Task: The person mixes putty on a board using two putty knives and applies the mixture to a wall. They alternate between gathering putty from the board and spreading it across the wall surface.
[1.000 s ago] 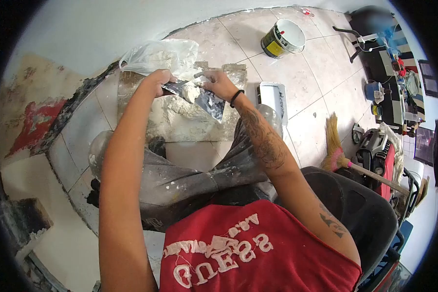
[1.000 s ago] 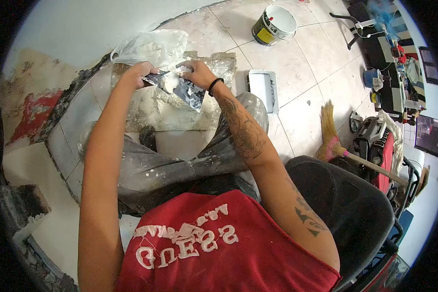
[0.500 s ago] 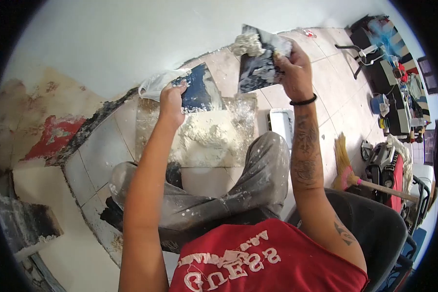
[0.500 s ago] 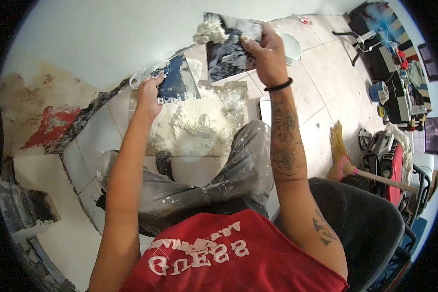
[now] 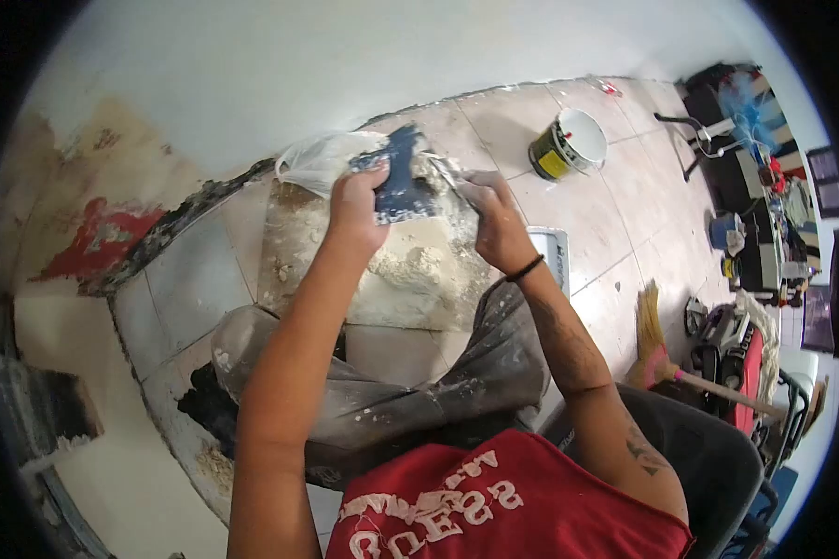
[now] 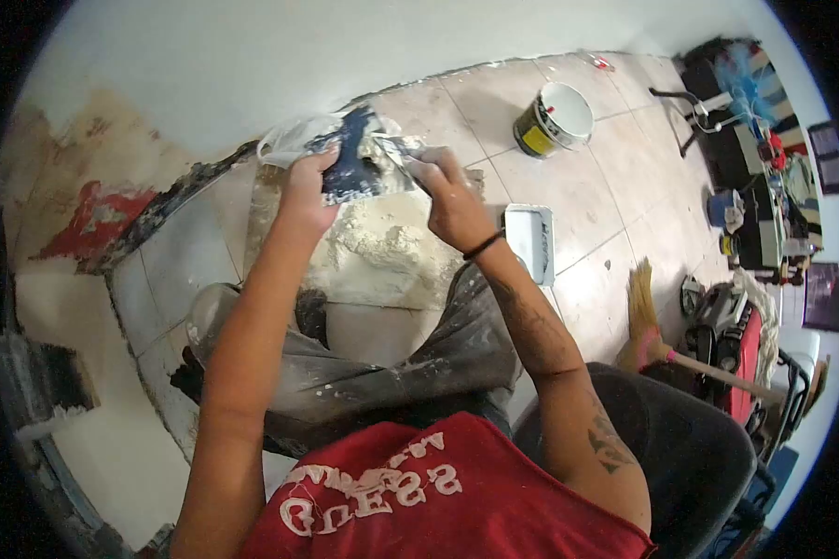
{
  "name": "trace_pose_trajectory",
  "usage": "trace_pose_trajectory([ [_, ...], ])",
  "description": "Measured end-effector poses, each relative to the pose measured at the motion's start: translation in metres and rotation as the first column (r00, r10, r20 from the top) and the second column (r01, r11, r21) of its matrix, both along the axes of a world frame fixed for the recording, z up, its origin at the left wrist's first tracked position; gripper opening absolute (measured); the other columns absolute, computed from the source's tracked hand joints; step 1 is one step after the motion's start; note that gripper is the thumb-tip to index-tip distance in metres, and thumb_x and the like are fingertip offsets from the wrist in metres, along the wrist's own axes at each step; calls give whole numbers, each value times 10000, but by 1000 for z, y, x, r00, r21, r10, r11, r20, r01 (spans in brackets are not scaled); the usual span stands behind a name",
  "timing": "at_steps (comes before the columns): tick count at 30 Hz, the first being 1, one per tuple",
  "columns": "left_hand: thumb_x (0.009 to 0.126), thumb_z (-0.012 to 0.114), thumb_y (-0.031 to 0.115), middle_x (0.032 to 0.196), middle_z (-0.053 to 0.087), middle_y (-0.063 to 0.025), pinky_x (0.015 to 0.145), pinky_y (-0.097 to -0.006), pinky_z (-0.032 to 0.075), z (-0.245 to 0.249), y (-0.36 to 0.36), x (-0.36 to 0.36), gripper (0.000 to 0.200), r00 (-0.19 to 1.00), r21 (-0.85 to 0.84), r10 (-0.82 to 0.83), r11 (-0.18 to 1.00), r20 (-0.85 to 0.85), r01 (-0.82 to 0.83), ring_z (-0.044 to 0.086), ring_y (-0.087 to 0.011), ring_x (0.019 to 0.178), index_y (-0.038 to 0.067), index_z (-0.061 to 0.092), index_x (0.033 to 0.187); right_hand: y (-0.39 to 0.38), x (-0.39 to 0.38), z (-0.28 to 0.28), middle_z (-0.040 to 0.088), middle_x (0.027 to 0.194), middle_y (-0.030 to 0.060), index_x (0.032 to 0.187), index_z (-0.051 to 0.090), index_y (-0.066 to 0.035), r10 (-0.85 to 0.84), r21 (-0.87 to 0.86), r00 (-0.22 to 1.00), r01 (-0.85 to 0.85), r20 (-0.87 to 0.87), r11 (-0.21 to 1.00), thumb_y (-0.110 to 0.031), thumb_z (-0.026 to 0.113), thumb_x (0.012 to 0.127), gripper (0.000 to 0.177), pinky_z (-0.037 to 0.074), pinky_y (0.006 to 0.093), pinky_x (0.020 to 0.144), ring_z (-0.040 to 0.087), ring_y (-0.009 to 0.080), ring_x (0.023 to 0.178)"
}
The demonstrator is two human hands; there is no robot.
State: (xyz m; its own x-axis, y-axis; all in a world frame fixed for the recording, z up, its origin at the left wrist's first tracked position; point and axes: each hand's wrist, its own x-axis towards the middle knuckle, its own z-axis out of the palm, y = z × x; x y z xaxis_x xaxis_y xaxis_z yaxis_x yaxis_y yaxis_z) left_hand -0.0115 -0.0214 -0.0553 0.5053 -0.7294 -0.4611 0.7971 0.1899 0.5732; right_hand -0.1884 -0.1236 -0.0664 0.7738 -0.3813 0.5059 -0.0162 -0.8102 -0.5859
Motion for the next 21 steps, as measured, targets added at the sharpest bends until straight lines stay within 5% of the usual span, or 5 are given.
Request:
trace_pose_trajectory([
  [3,835,492,30,933,600,-119,732,-396,539,8,-4,0,192,1000,-18,-5,1000,16,5,620,-251,812,-29,557,1006,-19,-11,-38,483,1075,198,1044,495,-3,-16,73,960,38,-280,997,173,442,660,426,419,377,869,485,378,1026],
  [9,829,513,41,892,611,-97,679,-386,546,25,-2,11,164,988,130,2,991,156,-22,628,-230,784,-11,575,972,-44,-35,-56,543,1149,156,1230,408,67,-443,523,895,404,-57,750,128,530,677,570,461,348,857,548,222,1017],
  [14,840,507,44,916,618,-86,724,-354,548,17,-7,11,167,995,-64,17,998,95,-11,633,-226,806,10,581,986,-47,-46,13,574,1126,145,1228,433,31,-343,806,736,-577,584,135,-2,501,745,489,429,389,939,551,263,1048],
  [17,850,504,56,943,623,-92,754,-354,543,30,-7,2,175,997,-100,7,995,79,1,634,-227,823,10,581,1001,-49,-49,-10,584,1094,131,1224,428,41,-379,934,862,-357,336,16,-27,519,756,481,467,374,887,584,240,958],
  [21,859,500,62,962,626,-100,773,-359,538,29,3,7,182,998,-67,-23,997,65,27,633,-230,834,5,579,1013,-62,-80,9,579,1096,157,1203,452,50,-419,714,658,-699,626,-32,-93,452,846,384,471,430,886,579,287,977],
])
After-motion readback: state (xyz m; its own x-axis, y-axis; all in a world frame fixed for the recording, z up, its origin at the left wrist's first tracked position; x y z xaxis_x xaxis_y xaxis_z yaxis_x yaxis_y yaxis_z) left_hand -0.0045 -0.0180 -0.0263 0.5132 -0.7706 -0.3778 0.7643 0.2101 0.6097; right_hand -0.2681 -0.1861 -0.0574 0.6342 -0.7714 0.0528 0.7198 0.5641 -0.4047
